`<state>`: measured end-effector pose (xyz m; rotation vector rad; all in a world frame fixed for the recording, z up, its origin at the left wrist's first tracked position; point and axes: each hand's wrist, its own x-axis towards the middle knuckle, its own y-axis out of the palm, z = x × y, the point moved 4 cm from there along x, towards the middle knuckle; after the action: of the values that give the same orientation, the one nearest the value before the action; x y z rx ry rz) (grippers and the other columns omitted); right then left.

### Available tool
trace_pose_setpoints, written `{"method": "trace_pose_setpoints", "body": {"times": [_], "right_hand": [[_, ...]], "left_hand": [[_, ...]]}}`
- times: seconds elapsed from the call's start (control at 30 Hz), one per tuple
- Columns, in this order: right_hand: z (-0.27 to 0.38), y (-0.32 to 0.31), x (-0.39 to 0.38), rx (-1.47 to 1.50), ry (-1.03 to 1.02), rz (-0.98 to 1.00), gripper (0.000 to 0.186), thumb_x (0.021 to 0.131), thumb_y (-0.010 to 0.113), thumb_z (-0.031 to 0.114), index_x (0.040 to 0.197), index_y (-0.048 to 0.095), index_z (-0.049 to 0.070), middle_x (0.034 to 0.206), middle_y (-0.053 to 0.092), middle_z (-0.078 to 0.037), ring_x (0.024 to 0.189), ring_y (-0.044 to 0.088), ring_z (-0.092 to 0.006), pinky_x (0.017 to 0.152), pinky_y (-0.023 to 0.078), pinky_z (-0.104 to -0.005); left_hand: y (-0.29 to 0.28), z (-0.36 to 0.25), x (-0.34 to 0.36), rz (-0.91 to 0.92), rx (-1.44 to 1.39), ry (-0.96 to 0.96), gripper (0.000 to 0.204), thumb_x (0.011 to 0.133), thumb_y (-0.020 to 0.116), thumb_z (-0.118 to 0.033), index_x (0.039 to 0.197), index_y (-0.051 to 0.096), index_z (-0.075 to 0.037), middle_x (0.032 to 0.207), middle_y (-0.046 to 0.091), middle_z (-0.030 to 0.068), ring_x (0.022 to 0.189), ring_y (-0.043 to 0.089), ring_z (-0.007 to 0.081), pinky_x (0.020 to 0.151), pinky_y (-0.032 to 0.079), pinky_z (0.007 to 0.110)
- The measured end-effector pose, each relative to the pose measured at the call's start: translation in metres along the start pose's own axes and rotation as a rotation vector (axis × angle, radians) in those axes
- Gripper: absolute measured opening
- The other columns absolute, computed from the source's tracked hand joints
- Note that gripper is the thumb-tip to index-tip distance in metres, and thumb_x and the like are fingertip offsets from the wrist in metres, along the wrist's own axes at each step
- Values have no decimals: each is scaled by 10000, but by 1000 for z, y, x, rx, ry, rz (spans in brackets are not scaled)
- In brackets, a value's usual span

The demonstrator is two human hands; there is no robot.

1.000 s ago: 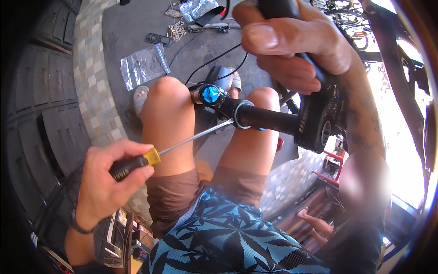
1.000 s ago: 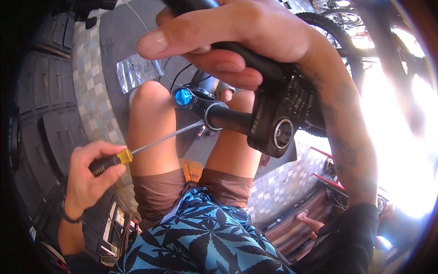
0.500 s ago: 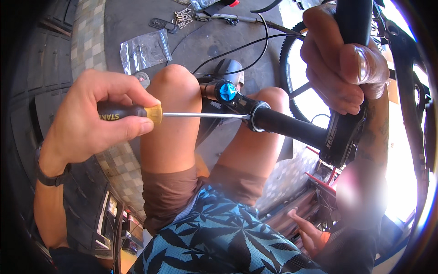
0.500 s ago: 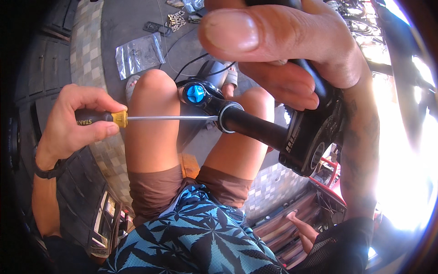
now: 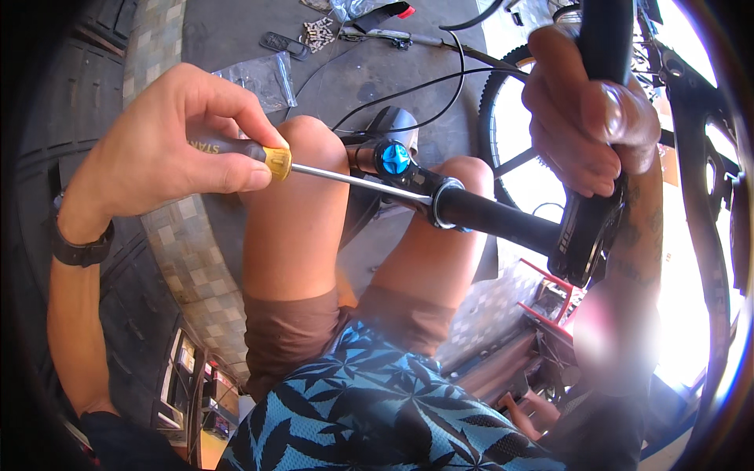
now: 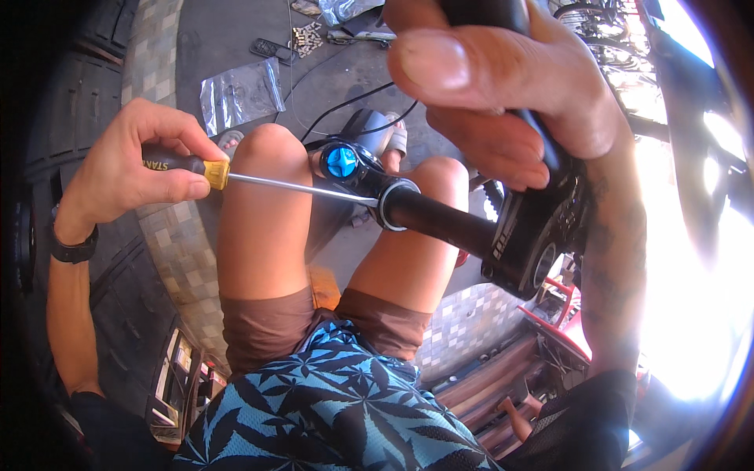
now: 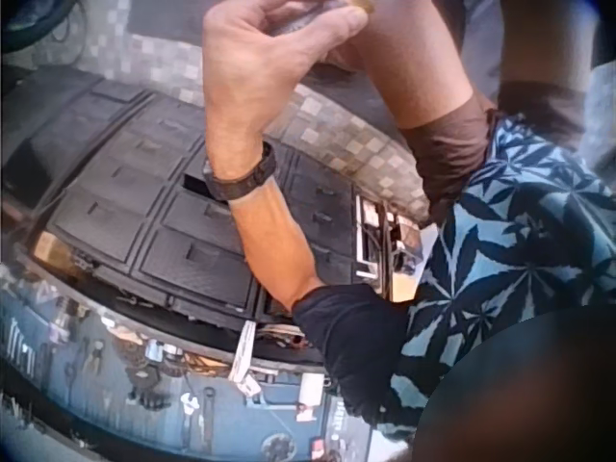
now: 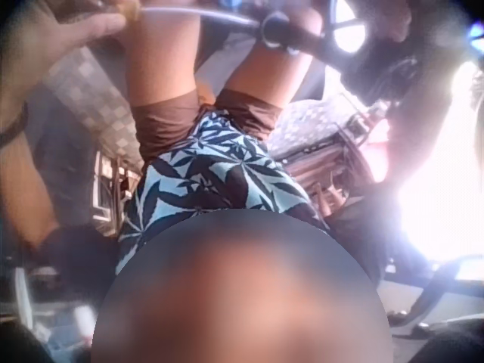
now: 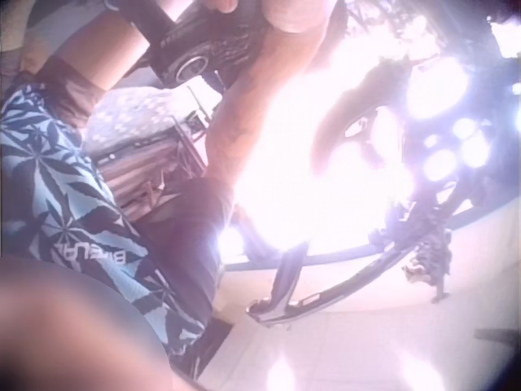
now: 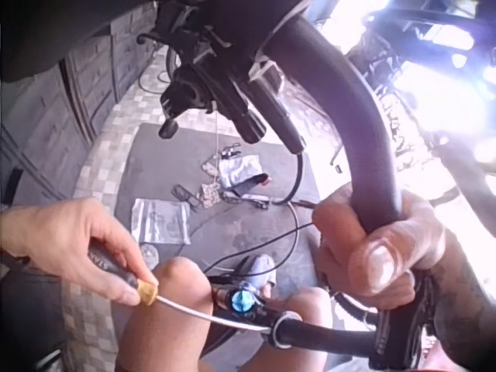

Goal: The person uses a screwdriver to adjust components on a bicycle handlebar, then uses two screwdrivers to tighten bolts on the front fork. The person is sitting on the floor during the task.

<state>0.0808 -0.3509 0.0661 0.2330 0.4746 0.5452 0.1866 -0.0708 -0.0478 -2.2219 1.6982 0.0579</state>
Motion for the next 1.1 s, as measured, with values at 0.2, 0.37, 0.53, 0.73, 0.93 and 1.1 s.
{"method": "trace_pose_setpoints", "body": {"times": [0.2, 0.37, 0.53, 0.73, 0.93, 1.1], "right_hand": [[-1, -13, -11, 30, 7, 10, 388, 1043, 770, 245, 859, 471, 80, 569, 571, -29, 387, 573, -104, 350, 491, -220], [1, -10, -8, 50, 9, -16, 389, 1038, 776, 233, 852, 471, 77, 566, 571, -36, 385, 565, -102, 348, 489, -221], [-1, -8, -12, 67, -7, -33, 382, 1035, 778, 215, 847, 476, 76, 567, 577, -39, 386, 561, -100, 352, 489, -221], [-2, -12, -14, 52, -37, -1, 363, 1028, 783, 203, 851, 494, 75, 583, 587, -37, 405, 569, -98, 384, 513, -223], [-3, -11, -14, 58, -16, -18, 368, 1015, 800, 203, 855, 497, 71, 597, 596, -33, 413, 567, -95, 399, 527, -222], [0, -9, -13, 79, 30, -8, 356, 1018, 799, 194, 865, 503, 70, 607, 606, -38, 421, 578, -98, 403, 539, -233]], "left_hand": [[3, -24, 9, -56, 81, 52, 256, 821, 857, -127, 1056, 834, -27, 970, 803, 67, 918, 746, 137, 896, 578, 291], [-6, -32, 13, -23, 209, 110, 260, 817, 857, -135, 1058, 837, -39, 960, 796, 56, 917, 732, 136, 896, 567, 294], [-14, -23, 17, -15, 144, -45, 260, 822, 848, -162, 1058, 841, -55, 970, 794, 38, 930, 729, 133, 912, 553, 297], [-18, -16, 27, 10, 103, -7, 271, 818, 844, -196, 1051, 844, -57, 968, 798, 41, 934, 729, 131, 913, 553, 294], [-20, -17, 28, 45, 146, -23, 269, 808, 848, -191, 1041, 851, -56, 946, 797, 46, 921, 729, 131, 899, 556, 291], [-17, -21, 33, 93, 109, -83, 280, 798, 859, -196, 1037, 850, -49, 930, 787, 46, 906, 727, 136, 892, 559, 291]]}}
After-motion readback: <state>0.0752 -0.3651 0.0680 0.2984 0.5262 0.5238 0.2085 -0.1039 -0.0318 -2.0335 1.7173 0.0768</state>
